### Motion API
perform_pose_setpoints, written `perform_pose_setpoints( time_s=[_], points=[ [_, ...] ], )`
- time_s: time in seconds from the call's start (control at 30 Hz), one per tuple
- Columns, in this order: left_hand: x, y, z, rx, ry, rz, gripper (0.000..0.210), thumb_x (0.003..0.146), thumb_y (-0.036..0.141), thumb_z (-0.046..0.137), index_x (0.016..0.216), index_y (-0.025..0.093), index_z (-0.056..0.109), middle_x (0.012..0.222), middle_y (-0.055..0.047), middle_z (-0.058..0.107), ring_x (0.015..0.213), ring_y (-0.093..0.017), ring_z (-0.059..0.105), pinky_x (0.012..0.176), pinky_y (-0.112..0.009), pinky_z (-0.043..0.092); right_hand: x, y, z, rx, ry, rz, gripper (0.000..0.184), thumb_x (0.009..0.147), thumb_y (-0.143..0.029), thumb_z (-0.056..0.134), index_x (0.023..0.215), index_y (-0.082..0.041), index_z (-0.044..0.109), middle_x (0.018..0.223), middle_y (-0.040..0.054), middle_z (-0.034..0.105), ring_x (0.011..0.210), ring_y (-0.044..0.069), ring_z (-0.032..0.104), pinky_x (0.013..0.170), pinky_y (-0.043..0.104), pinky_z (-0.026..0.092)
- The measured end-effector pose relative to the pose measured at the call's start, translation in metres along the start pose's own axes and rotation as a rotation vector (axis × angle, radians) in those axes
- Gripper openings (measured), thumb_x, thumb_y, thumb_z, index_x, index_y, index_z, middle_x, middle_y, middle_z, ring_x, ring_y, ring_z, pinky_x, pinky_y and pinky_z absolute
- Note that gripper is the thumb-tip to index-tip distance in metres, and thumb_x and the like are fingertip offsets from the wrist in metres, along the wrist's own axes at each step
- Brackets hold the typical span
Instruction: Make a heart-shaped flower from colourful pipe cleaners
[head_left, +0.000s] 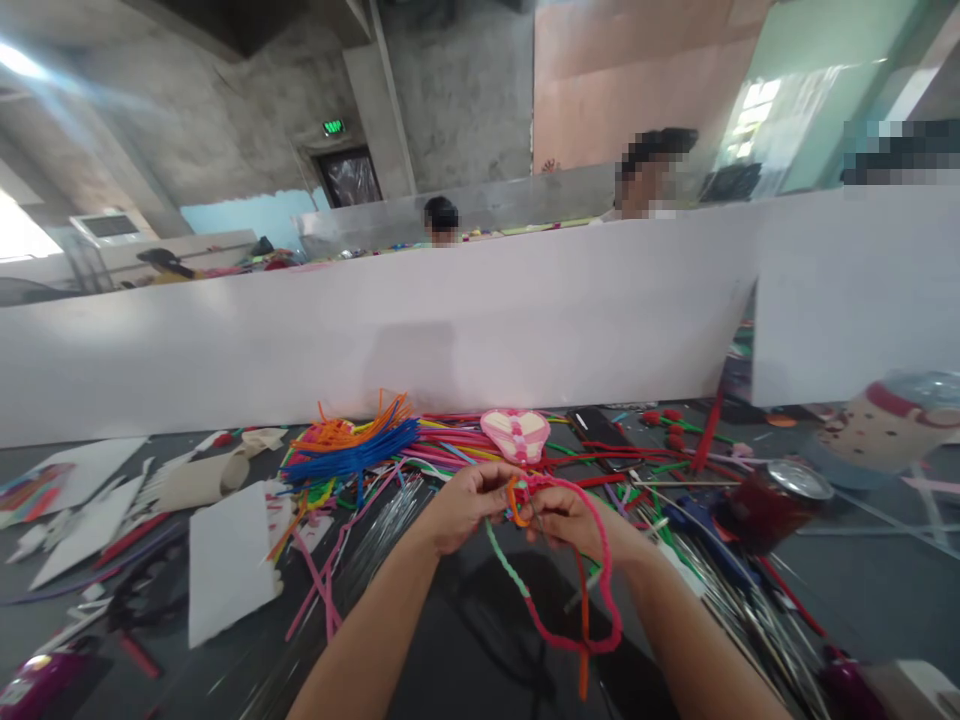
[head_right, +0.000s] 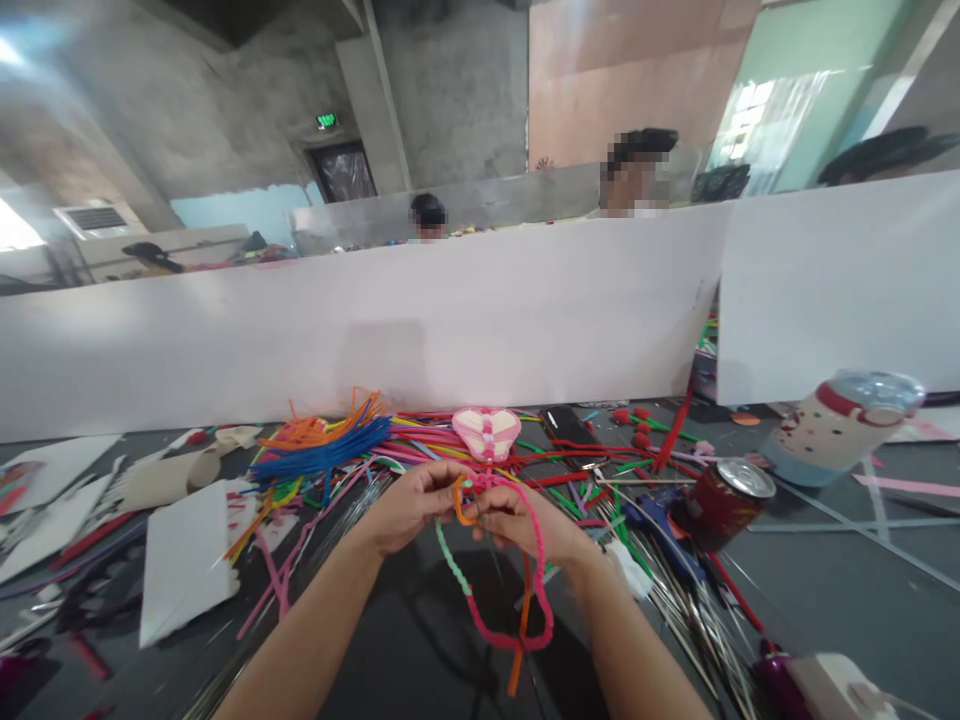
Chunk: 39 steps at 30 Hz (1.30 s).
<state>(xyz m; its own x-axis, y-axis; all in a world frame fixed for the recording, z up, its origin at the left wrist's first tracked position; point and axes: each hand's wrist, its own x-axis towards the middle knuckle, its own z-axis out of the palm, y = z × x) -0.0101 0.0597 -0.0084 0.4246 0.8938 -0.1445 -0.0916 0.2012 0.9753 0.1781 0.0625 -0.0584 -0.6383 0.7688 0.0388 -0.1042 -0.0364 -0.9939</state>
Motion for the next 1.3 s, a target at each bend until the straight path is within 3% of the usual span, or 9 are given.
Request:
perform_pose_setpoints(
  time_s=[0.13, 0.3, 0.53, 0.63, 0.8, 0.87, 0.97, 1.13, 1.3],
  points=[
    [-0.002, 0.002, 0.003, -0.070, 0.029, -0.026, 0.026, 0.062, 0.024, 0.073, 0.083, 0.011, 0.069, 0.060, 0.001, 0.055, 0.048, -0.006, 0.041, 0.047, -0.020, 0.028, 0.004, -0.004, 0.008, 0.080, 0.064, -0.049, 0.028, 0.077, -0.045, 0.064, 0.085, -0.018, 0.060, 0.071, -0.0001, 0.059, 0.051, 0.007, 0.043, 0.048, 0.021, 0.030],
    [-0.006, 0.000, 0.000, -0.217, 0.036, 0.018, 0.036, 0.055, 0.011, 0.072, 0.090, 0.015, 0.065, 0.068, 0.001, 0.058, 0.047, -0.004, 0.042, 0.048, -0.020, 0.033, 0.004, -0.009, 0.010, 0.106, 0.122, -0.027, 0.033, 0.078, -0.048, 0.063, 0.084, -0.017, 0.053, 0.070, -0.0012, 0.057, 0.048, 0.005, 0.040, 0.045, 0.019, 0.027],
    [-0.007, -0.007, -0.002, -0.323, 0.095, 0.109, 0.018, 0.065, 0.021, 0.074, 0.079, 0.013, 0.065, 0.057, 0.003, 0.051, 0.050, -0.006, 0.045, 0.053, -0.021, 0.039, 0.006, -0.005, 0.010, 0.105, 0.173, -0.064, 0.034, 0.077, -0.049, 0.062, 0.086, -0.018, 0.054, 0.067, -0.0020, 0.054, 0.048, 0.006, 0.038, 0.044, 0.020, 0.027],
    [-0.006, -0.008, 0.001, -0.240, 0.129, 0.085, 0.027, 0.061, 0.023, 0.077, 0.084, 0.013, 0.066, 0.060, 0.002, 0.055, 0.050, -0.007, 0.046, 0.052, -0.022, 0.037, 0.005, -0.004, 0.010, 0.084, 0.116, -0.045, 0.033, 0.078, -0.049, 0.062, 0.086, -0.018, 0.055, 0.069, -0.0004, 0.057, 0.047, 0.007, 0.041, 0.043, 0.020, 0.027],
    [-0.007, -0.007, -0.001, -0.209, 0.122, 0.050, 0.029, 0.063, 0.028, 0.076, 0.086, 0.012, 0.068, 0.052, 0.004, 0.048, 0.047, -0.006, 0.041, 0.049, -0.020, 0.030, -0.002, -0.008, 0.007, -0.034, -0.165, 0.121, 0.031, 0.073, -0.048, 0.066, 0.079, -0.018, 0.060, 0.070, 0.0006, 0.061, 0.052, 0.009, 0.049, 0.046, 0.020, 0.034],
    [-0.009, -0.007, -0.005, -0.236, 0.113, 0.074, 0.029, 0.064, 0.028, 0.076, 0.087, 0.012, 0.068, 0.051, 0.005, 0.044, 0.046, -0.005, 0.037, 0.047, -0.020, 0.028, -0.004, -0.008, 0.002, -0.063, -0.171, 0.185, 0.031, 0.074, -0.047, 0.065, 0.082, -0.018, 0.059, 0.068, -0.0005, 0.061, 0.051, 0.009, 0.051, 0.045, 0.019, 0.035],
    [-0.013, -0.006, -0.013, -0.287, 0.143, 0.113, 0.028, 0.064, 0.027, 0.076, 0.087, 0.012, 0.069, 0.053, 0.005, 0.042, 0.048, -0.004, 0.034, 0.045, -0.018, 0.025, -0.002, -0.001, -0.009, -0.008, 0.049, 0.210, 0.033, 0.072, -0.046, 0.065, 0.088, -0.018, 0.057, 0.063, -0.0035, 0.058, 0.042, 0.006, 0.045, 0.038, 0.016, 0.031],
    [-0.022, -0.001, -0.020, -0.254, 0.303, 0.096, 0.030, 0.055, 0.026, 0.082, 0.076, 0.013, 0.066, 0.058, 0.004, 0.049, 0.046, -0.002, 0.035, 0.043, -0.017, 0.026, 0.006, 0.014, -0.033, 0.094, 0.577, 0.018, 0.039, 0.066, -0.046, 0.067, 0.090, -0.020, 0.054, 0.064, -0.0048, 0.056, 0.040, 0.005, 0.040, 0.034, 0.016, 0.027],
    [-0.030, 0.007, -0.027, -0.327, 0.310, 0.111, 0.028, 0.056, 0.023, 0.082, 0.072, 0.013, 0.062, 0.050, 0.008, 0.038, 0.042, -0.001, 0.027, 0.038, -0.013, 0.018, 0.006, 0.019, -0.049, 0.040, 0.819, -0.114, 0.043, 0.069, -0.051, 0.063, 0.098, -0.023, 0.048, 0.074, -0.0025, 0.057, 0.049, 0.009, 0.048, 0.040, 0.022, 0.041]
  ],
)
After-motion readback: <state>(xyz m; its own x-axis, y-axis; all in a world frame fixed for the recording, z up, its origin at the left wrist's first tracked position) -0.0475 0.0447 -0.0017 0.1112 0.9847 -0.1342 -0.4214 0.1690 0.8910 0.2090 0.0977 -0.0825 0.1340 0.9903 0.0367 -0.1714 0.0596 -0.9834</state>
